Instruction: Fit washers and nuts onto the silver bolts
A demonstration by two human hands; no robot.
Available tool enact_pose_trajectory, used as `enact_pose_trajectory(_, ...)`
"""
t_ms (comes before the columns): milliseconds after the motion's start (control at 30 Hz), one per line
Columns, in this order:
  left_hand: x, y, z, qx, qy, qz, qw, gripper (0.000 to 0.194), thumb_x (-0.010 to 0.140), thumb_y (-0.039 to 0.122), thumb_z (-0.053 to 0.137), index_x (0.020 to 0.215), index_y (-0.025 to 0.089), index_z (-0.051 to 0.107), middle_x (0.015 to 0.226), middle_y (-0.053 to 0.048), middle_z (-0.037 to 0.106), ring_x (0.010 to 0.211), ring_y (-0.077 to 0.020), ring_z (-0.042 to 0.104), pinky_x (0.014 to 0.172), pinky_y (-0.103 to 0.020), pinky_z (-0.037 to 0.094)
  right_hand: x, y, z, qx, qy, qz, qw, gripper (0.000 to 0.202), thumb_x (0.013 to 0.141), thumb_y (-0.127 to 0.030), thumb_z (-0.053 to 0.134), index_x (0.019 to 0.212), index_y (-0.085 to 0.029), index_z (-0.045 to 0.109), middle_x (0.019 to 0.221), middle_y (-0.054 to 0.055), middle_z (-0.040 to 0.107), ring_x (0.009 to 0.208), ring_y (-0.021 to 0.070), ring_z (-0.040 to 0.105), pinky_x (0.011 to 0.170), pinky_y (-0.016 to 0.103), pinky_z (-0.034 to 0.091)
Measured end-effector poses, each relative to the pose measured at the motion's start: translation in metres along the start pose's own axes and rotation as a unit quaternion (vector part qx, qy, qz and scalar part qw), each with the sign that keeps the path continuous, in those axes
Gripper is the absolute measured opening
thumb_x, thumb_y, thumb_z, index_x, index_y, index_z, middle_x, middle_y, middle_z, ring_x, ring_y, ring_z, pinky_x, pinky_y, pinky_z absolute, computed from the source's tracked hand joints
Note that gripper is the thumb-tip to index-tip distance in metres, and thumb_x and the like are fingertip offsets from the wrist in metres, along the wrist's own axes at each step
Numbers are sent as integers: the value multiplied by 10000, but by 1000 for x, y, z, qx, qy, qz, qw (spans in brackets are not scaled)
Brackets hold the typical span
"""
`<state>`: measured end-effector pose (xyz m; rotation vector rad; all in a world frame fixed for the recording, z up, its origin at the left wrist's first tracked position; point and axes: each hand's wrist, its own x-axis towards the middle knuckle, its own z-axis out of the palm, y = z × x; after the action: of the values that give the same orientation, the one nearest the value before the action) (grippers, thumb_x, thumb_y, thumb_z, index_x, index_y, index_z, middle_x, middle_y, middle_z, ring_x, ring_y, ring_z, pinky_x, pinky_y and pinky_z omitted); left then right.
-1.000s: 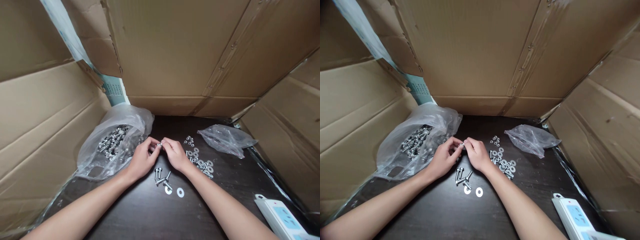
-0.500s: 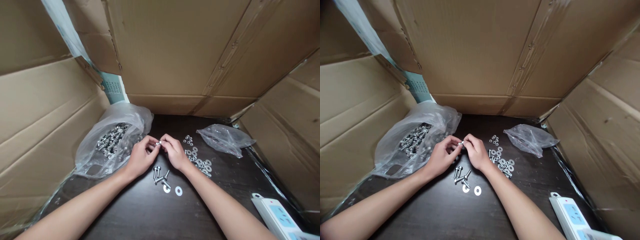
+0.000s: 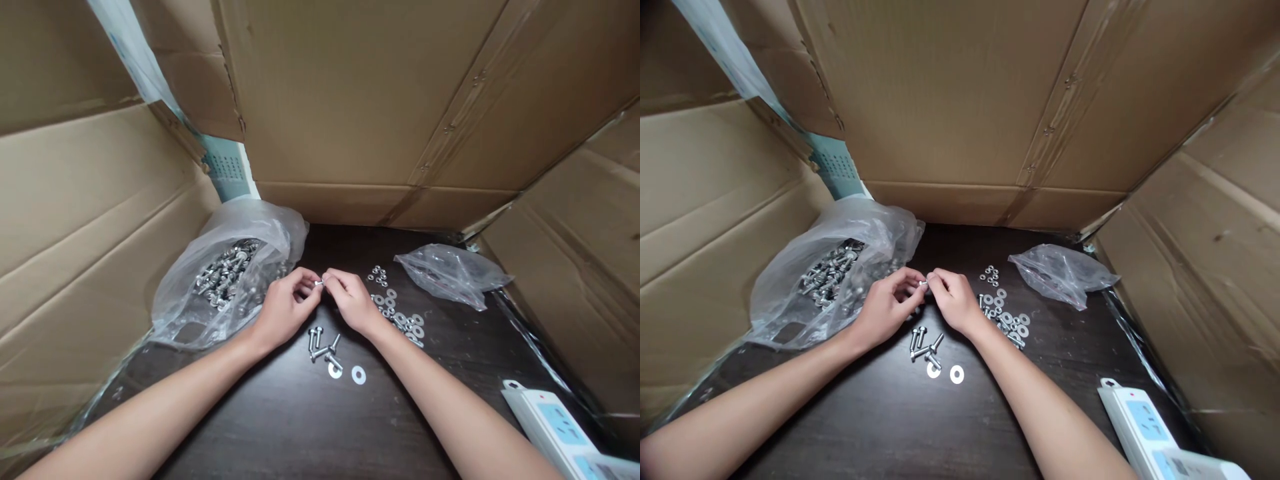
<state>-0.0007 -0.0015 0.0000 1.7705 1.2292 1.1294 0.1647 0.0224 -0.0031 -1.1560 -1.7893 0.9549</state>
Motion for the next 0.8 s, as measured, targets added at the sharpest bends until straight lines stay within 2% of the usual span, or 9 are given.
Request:
enact_pose_trajectory(300,0,2,2,-15,21,-7,1000,145,911,295,647,995,178,652,899,-61,769,768,-182,748,631,-261,588,0,2,3,11,15,-1,1000,467,1004,-503,396,631,-222,402,613,-25,396,596,136,370,574,290,290)
enact_pose_trajectory(633,1,2,2,40,24,6,999,96,907,265,621,956,188,651,844,-29,735,723,-158,691,623,-244,526,-1,2,3,-7,20,-9,1000,444,1007,-476,388,643,-224,372,614,-34,361,595,131,351,578,290,273)
enact_pose_trajectory(800,2,3,1,37,25,6,999,83,918,259,600,949,190,634,834,-20,720,713,-151,675,616,-236,512,-2,-1,1,-5,23,-10,1000,410,1011,-435,398,661,-222,426,620,-28,428,606,140,415,604,290,318)
